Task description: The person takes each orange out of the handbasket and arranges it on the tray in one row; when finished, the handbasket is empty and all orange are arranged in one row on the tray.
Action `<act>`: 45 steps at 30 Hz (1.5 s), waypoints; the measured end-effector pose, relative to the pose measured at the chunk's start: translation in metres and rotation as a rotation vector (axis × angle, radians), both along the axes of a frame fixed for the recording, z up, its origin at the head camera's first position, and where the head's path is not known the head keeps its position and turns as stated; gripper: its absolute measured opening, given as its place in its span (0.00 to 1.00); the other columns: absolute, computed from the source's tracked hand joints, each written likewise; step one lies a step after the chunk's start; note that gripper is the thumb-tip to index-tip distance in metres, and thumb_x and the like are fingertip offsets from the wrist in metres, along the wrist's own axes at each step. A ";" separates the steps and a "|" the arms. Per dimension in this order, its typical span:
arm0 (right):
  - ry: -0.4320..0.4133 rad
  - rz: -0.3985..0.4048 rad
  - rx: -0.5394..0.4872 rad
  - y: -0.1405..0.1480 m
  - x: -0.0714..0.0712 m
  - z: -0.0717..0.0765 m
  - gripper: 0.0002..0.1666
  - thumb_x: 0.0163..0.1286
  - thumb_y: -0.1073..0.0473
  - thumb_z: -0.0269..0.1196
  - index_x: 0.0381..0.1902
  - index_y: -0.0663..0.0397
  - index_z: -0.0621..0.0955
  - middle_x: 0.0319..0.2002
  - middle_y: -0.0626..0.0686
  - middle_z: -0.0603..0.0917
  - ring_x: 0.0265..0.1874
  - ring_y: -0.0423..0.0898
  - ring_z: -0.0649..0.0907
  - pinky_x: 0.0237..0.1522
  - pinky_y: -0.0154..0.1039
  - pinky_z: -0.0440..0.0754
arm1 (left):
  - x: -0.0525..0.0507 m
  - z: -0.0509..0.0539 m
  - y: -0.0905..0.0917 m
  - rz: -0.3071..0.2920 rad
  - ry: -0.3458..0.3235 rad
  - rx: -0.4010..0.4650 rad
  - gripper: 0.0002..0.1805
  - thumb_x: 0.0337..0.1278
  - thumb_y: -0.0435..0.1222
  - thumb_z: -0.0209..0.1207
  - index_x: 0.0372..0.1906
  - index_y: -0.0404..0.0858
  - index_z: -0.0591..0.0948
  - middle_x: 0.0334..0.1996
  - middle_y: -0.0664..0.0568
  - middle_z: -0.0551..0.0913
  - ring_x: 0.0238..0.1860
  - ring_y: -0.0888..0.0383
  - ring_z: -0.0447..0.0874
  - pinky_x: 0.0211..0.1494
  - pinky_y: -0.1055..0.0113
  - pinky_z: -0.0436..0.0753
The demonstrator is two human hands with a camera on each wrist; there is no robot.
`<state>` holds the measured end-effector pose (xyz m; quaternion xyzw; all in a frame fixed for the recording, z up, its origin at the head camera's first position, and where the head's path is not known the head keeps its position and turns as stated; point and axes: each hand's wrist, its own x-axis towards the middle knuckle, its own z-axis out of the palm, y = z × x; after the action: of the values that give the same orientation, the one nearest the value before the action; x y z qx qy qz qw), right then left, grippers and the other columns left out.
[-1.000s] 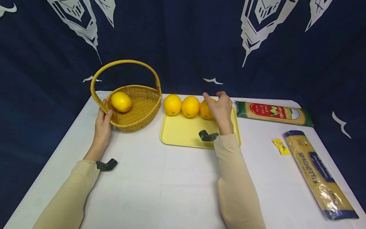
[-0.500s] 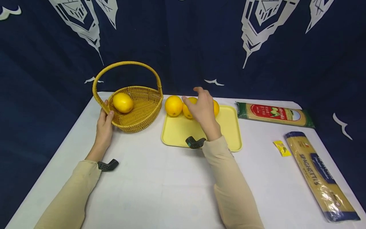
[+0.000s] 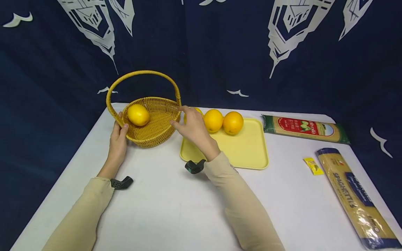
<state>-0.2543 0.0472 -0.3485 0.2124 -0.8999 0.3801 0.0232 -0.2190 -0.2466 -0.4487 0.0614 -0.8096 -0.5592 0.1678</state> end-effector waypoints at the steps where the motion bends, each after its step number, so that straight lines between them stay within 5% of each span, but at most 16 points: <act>1: 0.000 0.009 -0.002 -0.005 0.000 0.000 0.37 0.73 0.46 0.69 0.72 0.59 0.76 0.68 0.59 0.80 0.65 0.56 0.79 0.69 0.51 0.76 | 0.000 0.000 0.000 -0.001 0.005 -0.001 0.34 0.84 0.54 0.43 0.86 0.59 0.51 0.84 0.62 0.57 0.83 0.60 0.54 0.87 0.58 0.54; 11: -0.009 0.121 0.010 -0.054 -0.009 0.005 0.36 0.73 0.49 0.69 0.72 0.60 0.75 0.69 0.59 0.80 0.68 0.55 0.78 0.70 0.48 0.77 | 0.001 0.000 -0.003 0.010 0.015 0.002 0.34 0.84 0.54 0.43 0.86 0.59 0.52 0.84 0.59 0.57 0.83 0.59 0.55 0.86 0.59 0.56; 21: -0.098 0.128 -0.013 -0.087 -0.022 0.007 0.35 0.74 0.48 0.69 0.72 0.59 0.75 0.69 0.59 0.80 0.67 0.55 0.80 0.68 0.45 0.80 | -0.003 -0.001 0.001 0.011 0.032 0.000 0.34 0.85 0.52 0.43 0.86 0.56 0.53 0.84 0.56 0.59 0.82 0.58 0.57 0.86 0.59 0.57; 28: -0.261 0.051 -0.167 -0.110 -0.032 0.001 0.36 0.74 0.49 0.69 0.73 0.59 0.75 0.71 0.59 0.78 0.67 0.54 0.79 0.66 0.46 0.82 | -0.003 0.000 0.000 0.006 0.016 0.004 0.34 0.85 0.52 0.43 0.87 0.55 0.52 0.84 0.55 0.59 0.82 0.56 0.58 0.86 0.56 0.58; 35: -0.514 -0.068 -0.330 -0.126 -0.048 -0.005 0.40 0.75 0.46 0.68 0.77 0.54 0.70 0.76 0.56 0.71 0.71 0.52 0.74 0.75 0.47 0.74 | -0.003 0.000 -0.001 0.018 0.001 0.004 0.34 0.85 0.54 0.43 0.86 0.59 0.52 0.84 0.55 0.59 0.82 0.55 0.58 0.86 0.55 0.57; 41: -0.689 -0.041 -0.487 -0.132 -0.054 -0.011 0.42 0.75 0.46 0.68 0.78 0.57 0.68 0.76 0.56 0.69 0.71 0.53 0.74 0.74 0.48 0.75 | -0.001 -0.001 0.001 -0.003 0.000 0.027 0.34 0.85 0.54 0.44 0.86 0.59 0.51 0.84 0.55 0.59 0.82 0.56 0.59 0.85 0.58 0.59; 45: -0.734 -0.013 -0.527 -0.136 -0.054 -0.017 0.42 0.75 0.48 0.68 0.78 0.61 0.66 0.76 0.58 0.69 0.73 0.53 0.73 0.74 0.49 0.76 | -0.001 -0.002 0.001 -0.011 0.010 0.042 0.33 0.85 0.53 0.44 0.86 0.61 0.52 0.84 0.57 0.59 0.82 0.57 0.60 0.85 0.58 0.60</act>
<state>-0.3084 -0.0892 -0.3654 0.0445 -0.7223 0.6464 -0.2419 -0.2202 -0.2459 -0.4505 0.0577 -0.7971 -0.5772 0.1676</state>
